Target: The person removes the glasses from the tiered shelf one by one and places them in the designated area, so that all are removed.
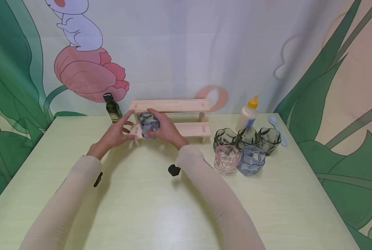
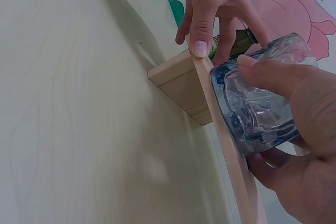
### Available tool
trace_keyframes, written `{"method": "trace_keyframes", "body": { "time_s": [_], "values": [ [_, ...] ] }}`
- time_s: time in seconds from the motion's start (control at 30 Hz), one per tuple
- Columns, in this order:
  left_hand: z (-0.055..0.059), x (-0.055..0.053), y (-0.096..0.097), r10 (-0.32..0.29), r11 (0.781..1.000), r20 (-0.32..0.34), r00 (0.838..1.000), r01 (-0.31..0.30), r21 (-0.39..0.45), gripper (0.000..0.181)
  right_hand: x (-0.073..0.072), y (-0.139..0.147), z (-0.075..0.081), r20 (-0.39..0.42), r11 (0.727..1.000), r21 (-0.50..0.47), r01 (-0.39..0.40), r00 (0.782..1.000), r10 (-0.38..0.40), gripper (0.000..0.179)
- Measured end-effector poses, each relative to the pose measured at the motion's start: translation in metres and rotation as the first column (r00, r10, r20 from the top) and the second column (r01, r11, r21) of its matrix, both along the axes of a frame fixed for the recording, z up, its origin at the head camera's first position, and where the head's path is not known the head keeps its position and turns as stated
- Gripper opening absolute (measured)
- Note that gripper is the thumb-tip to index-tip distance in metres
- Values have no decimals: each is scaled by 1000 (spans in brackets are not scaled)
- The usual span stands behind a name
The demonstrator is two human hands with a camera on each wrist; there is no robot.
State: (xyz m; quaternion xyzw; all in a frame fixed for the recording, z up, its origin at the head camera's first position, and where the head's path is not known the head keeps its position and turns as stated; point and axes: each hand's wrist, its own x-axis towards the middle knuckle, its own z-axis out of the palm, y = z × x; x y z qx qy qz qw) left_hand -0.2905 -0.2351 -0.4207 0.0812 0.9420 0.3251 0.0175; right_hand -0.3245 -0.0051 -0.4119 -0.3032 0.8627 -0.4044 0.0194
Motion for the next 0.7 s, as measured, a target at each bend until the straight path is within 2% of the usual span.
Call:
{"method": "trace_keyframes", "body": {
  "time_s": [0.2,0.43,0.7],
  "values": [
    [-1,0,1,7,1000,10,1000,-7,-5,104,2,5,-1,19,1000,-5,-7,1000,7,89],
    [-3,0,0,5,1000,-3,1000,-5,1,104,6,14,3,54,1000,2,22,998,-22,90],
    [-2,0,0,7,1000,-3,1000,-7,4,105,7,25,10,33,999,6,35,999,-35,91]
  ]
}}
